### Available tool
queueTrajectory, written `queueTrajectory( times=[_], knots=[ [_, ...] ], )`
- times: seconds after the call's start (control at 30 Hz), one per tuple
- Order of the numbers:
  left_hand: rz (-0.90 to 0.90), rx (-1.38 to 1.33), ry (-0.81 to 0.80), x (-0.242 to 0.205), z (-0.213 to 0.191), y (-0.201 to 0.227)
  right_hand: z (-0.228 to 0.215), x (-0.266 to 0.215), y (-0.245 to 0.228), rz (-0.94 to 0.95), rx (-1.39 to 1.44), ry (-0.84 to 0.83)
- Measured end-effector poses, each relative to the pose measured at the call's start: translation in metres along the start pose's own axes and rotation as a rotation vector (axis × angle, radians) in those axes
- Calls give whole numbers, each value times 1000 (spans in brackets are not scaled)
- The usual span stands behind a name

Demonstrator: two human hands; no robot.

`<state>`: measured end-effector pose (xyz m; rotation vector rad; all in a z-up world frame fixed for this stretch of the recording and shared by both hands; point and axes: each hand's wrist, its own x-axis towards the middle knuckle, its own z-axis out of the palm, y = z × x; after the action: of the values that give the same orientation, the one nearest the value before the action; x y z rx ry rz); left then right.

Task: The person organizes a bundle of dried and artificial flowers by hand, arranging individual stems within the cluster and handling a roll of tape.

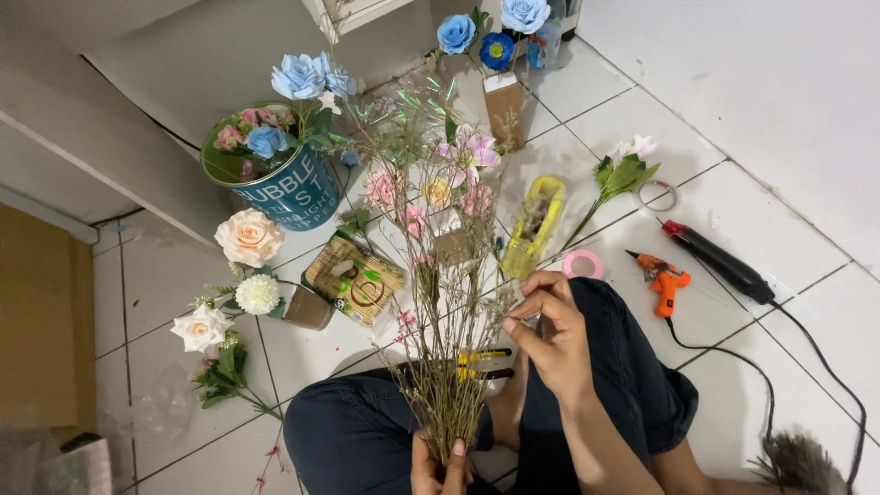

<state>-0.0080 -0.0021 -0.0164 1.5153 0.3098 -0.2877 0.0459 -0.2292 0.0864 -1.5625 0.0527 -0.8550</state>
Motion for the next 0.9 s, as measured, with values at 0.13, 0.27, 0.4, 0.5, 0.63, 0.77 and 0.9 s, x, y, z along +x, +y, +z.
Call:
queueTrajectory(
  times=[0.13, 0.27, 0.4, 0.5, 0.63, 0.77, 0.9],
  knots=[
    [-65, 225, 45, -5, 1, 21, -1, 2, -7, -30, -80, -1],
    [41, 371, 68, -4, -2, 13, -4, 0, -5, 2, 47, -55],
    [27, 439, 116, -2, -2, 4, -3, -2, 7, 173, 198, 23],
    [69, 419, 153, 0, -3, -4, 1, 0, 15, 305, 293, 98],
    [115, 445, 157, -1, -5, -1, -1, 0, 27, 477, 436, 68],
    [-13, 476, 146, -3, -3, 9, -6, 1, 25, 478, 446, -68],
    [-19, 508, 124, 0, -4, 4, -11, 0, 31, 469, 434, -146]
  ],
)
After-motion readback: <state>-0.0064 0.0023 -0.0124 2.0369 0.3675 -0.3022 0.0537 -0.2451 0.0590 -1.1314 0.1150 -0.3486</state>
